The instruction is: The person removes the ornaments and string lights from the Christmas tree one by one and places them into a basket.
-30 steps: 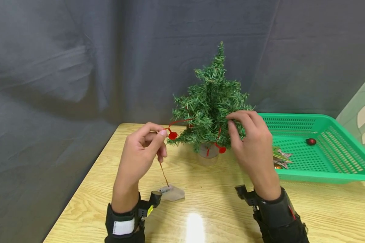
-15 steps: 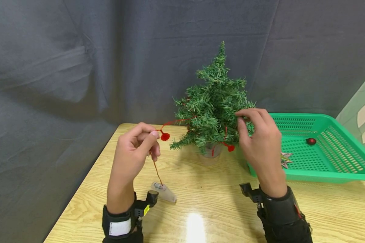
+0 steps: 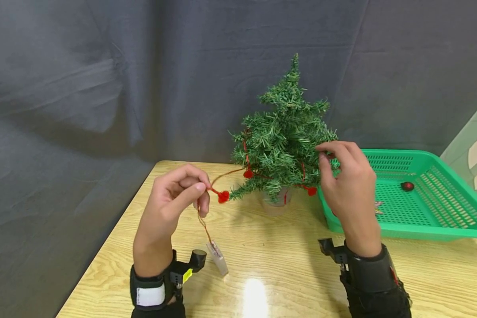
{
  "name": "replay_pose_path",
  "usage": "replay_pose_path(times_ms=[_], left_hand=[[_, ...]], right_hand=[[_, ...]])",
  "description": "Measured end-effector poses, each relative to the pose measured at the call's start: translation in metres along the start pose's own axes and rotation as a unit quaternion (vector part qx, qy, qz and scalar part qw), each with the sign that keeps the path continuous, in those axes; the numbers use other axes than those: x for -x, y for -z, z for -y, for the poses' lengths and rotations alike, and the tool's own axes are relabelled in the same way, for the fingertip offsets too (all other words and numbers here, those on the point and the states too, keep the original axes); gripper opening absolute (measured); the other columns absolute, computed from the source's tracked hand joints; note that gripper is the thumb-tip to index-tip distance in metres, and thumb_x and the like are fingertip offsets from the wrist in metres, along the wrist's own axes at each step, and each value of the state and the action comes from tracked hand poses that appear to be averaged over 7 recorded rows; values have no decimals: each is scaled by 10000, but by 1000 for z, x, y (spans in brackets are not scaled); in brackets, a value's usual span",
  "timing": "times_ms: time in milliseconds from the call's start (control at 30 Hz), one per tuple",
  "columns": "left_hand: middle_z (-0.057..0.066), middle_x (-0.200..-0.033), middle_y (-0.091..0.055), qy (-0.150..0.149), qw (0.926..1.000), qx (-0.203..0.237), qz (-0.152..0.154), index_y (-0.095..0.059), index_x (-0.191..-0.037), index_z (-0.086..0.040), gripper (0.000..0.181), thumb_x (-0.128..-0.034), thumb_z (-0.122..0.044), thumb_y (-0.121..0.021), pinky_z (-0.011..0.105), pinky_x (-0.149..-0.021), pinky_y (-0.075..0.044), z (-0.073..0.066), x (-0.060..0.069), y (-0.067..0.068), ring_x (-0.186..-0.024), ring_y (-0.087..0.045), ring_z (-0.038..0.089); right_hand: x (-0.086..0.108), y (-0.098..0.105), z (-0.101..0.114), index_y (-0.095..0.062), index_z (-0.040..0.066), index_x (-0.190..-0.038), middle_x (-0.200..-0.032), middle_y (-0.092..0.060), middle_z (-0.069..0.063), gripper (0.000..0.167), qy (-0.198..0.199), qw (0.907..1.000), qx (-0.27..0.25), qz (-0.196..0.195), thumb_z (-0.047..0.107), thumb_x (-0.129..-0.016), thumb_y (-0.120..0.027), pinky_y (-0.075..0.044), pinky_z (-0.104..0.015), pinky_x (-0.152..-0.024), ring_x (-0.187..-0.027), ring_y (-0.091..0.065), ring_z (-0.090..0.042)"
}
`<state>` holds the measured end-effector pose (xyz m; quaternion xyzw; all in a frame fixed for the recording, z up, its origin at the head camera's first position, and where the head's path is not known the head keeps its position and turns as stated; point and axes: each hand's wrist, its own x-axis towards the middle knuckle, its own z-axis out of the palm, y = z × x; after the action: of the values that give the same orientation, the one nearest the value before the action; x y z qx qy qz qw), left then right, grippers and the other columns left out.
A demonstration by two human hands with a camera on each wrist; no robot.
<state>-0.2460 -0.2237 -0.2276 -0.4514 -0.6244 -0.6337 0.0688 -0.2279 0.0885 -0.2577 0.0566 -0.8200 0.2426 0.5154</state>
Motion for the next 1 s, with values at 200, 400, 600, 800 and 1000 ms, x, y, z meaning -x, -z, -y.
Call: replay_pose_path(times_ms=[200,400,600,800,1000], left_hand=[[96,-582,-529,372,9979,275,451,-539,-1006,37,66,-996,-27,-544,328,-478,-459,2,-2,-5,-491,-499,180],[82,-600,-565,731,9965,-364,177,-590,-989,11,46,-984,-31,-573,316,-486,-433,10,-7,-11,-499,-525,189],[92,-711,-644,1537,9791,-1327,-67,-642,-994,-73,71,-991,-136,-609,308,-580,-499,30,-19,-22,-602,-614,263],[47,-1042,-671,2311,9465,-2202,-479,-651,-1133,-128,213,-972,-267,-648,321,-734,-509,61,-28,-37,-928,-637,225],[102,-1174,-549,2523,9357,-2386,-629,-607,-1277,-75,384,-969,-302,-649,332,-728,-459,79,-34,-54,-936,-537,230]], right_hand=[[1,0,1,-716,12,-1056,-1064,-669,-178,160,155,9999,39,15,45,-982,-578,-360,-358,-687,-896,-608,-326],[1,0,1,-720,26,-1051,-1078,-671,-174,160,195,9998,66,71,47,-984,-576,-363,-376,-684,-911,-607,-326],[2,0,1,-718,37,-1055,-1105,-667,-165,151,147,9998,13,157,37,-978,-589,-360,-392,-691,-939,-601,-326],[2,0,1,-720,40,-1050,-1100,-668,-166,143,154,9998,4,159,28,-967,-604,-352,-388,-686,-923,-599,-323],[2,1,4,-719,39,-1044,-1094,-671,-161,142,209,9997,-40,149,26,-965,-602,-393,-411,-705,-937,-610,-327]])
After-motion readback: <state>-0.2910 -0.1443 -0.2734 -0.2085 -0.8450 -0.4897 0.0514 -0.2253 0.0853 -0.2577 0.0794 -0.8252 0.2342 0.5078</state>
